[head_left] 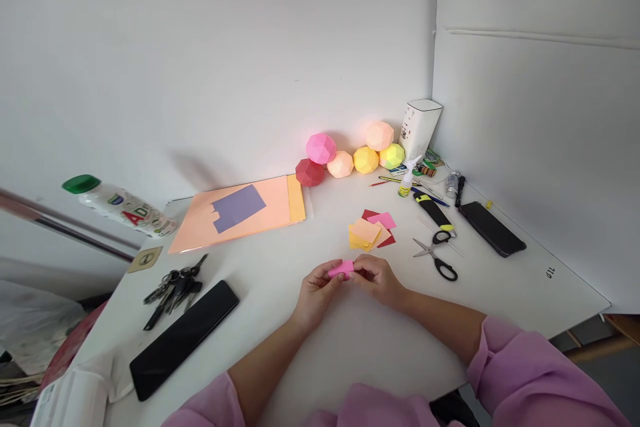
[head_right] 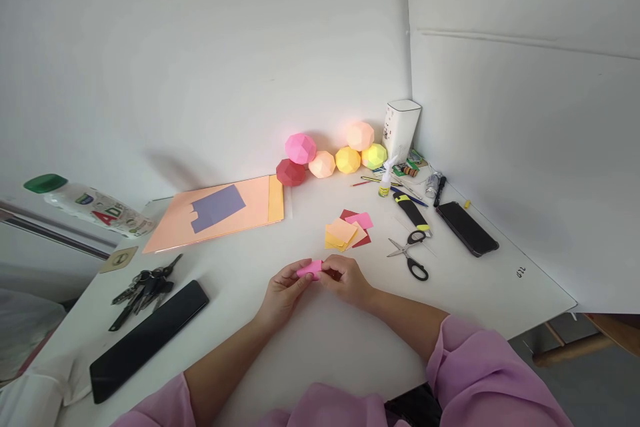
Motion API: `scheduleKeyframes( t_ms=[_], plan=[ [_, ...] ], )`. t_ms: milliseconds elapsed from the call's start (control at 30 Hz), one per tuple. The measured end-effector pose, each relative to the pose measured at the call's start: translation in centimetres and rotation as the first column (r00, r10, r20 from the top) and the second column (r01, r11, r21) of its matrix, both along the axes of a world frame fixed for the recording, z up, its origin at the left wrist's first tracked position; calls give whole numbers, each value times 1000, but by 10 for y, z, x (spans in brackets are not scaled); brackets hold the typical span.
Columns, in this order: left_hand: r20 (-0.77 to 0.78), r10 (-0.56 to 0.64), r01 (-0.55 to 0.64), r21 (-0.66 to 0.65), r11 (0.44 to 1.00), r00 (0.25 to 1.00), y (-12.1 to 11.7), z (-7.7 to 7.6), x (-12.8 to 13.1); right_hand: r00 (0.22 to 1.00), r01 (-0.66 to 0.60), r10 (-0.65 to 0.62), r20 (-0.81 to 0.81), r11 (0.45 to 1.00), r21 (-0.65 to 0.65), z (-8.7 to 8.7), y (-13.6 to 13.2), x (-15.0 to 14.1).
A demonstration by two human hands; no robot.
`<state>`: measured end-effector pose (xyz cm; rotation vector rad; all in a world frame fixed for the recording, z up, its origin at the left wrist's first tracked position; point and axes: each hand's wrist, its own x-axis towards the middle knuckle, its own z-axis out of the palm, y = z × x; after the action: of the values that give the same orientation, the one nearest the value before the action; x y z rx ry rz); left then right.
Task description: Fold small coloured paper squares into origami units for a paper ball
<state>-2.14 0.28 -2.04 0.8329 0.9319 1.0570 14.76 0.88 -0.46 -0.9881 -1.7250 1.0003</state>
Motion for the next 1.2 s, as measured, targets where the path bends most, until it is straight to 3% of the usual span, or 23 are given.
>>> scheduleKeyframes(
  t_ms=[200,400,633,800,1200],
  plan=[
    [-29,10,-9,17,1000,1000,0,-1,0,997,69,-66,-42,995,71,-4,0,-1],
    [-65,10,-5,74,997,998,-1,2,2,995,83,-82,-48,996,18,-6,-1,-1],
    [-196,6,33,194,980,981,-4,0,0,999,48,-51,11,981,189,-4,-2,-3],
    [-259,15,54,257,965,966,-6,3,1,997,59,-66,43,986,157,-8,-2,-4],
    [-313,-2,87,258,962,950,-8,2,0,998,56,-64,25,967,249,-10,-1,-4]
  ],
)
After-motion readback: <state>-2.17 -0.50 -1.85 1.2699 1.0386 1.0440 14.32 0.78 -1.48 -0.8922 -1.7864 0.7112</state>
